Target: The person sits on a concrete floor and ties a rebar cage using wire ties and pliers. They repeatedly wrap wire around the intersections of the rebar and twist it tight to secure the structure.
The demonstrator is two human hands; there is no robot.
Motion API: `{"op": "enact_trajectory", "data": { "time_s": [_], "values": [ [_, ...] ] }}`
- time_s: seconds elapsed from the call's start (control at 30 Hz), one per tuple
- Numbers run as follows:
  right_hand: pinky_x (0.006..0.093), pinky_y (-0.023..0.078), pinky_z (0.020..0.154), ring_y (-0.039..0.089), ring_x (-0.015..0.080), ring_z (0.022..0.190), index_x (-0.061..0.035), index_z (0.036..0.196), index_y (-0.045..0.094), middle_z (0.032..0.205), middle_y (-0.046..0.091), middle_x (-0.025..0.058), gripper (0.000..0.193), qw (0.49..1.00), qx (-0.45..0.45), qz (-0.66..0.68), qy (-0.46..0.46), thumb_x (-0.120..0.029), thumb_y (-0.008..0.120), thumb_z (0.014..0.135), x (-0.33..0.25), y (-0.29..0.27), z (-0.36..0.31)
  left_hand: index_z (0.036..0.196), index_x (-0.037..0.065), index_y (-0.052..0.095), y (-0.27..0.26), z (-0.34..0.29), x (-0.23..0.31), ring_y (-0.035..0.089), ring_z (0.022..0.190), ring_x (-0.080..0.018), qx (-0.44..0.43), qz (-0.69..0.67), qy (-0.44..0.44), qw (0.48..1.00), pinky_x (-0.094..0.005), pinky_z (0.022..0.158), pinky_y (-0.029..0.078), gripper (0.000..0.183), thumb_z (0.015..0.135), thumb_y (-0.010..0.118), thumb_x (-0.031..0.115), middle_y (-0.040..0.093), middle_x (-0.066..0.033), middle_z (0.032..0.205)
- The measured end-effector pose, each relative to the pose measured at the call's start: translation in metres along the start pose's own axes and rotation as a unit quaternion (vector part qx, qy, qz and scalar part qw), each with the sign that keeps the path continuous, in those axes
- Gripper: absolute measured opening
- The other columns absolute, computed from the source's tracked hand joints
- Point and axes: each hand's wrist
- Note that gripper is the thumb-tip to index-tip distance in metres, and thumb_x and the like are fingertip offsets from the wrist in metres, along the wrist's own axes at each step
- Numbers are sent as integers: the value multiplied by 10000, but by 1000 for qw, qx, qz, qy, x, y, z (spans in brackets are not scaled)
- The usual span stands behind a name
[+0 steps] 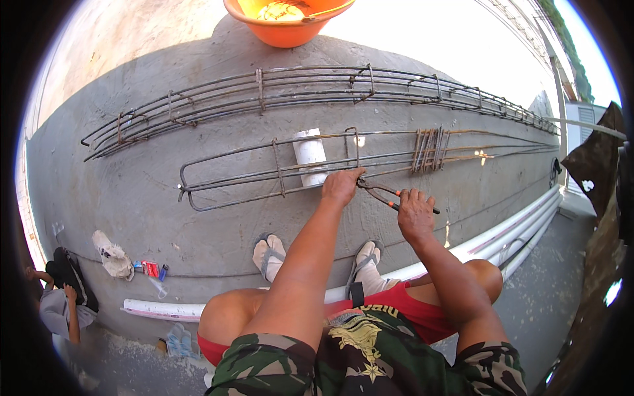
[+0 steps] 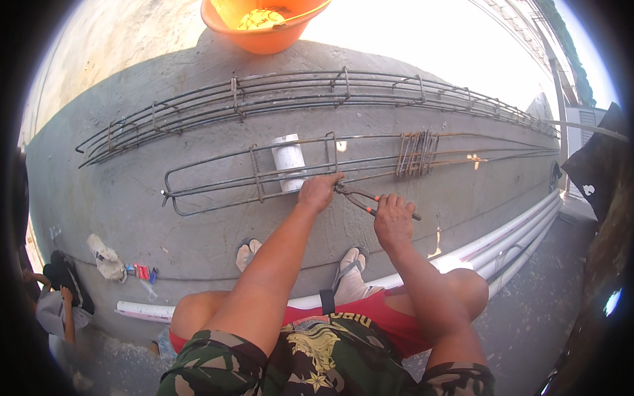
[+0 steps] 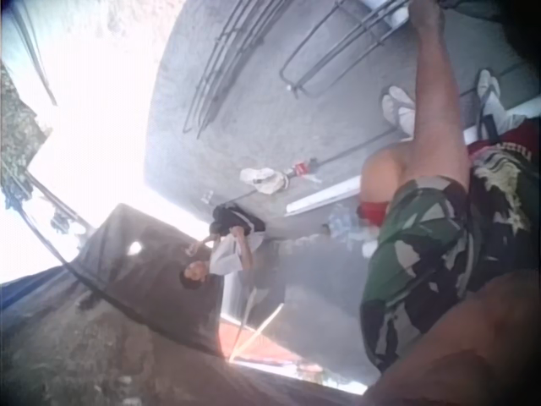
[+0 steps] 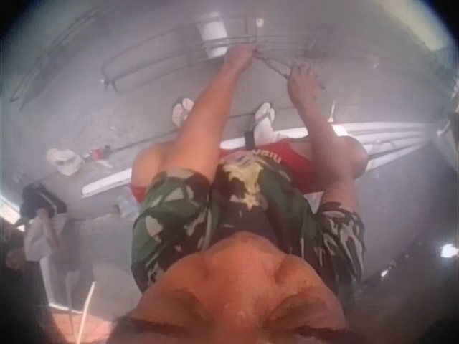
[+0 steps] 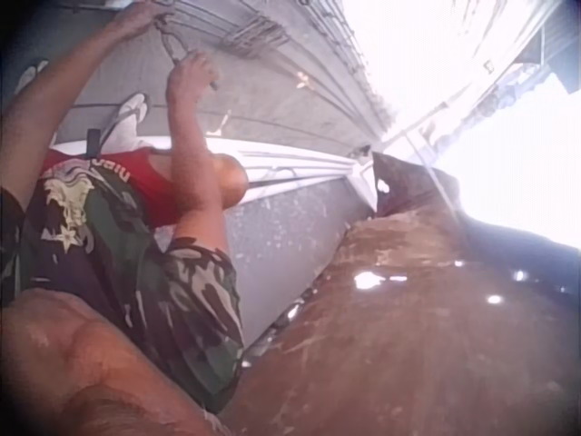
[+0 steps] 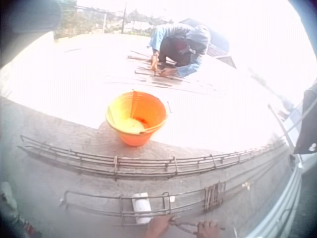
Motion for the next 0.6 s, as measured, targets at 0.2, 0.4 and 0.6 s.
{"op": "enact_trajectory", "data": {
  "time_s": [0.2,0.4,0.6],
  "values": [
    [471,481,753,661,308,770,-27,933,632,799,647,135,178,984,-124,118,-56,-184,556,896,1,-5,1,1281,293,604,0,0,-2,650,1026,-356,11,42,29,999,-449,870,517,506,870,461,33,678,-156,1125],
    [412,567,585,701,271,695,32,994,625,798,676,148,310,816,-407,409,49,-264,637,905,11,-2,22,1260,271,611,0,-1,2,656,1003,-357,11,35,34,999,-462,855,517,490,858,466,31,684,-158,1099],
    [398,596,522,684,217,638,4,1000,599,791,661,106,262,553,-492,655,153,-226,686,908,23,-9,23,1264,231,609,2,0,-7,650,1007,-363,38,23,71,996,-457,853,515,488,857,449,15,681,-175,1083]
  ]
}}
Point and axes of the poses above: each hand's wrist, its own z-axis towards the middle knuckle, its own y-axis out of the palm, x = y × z
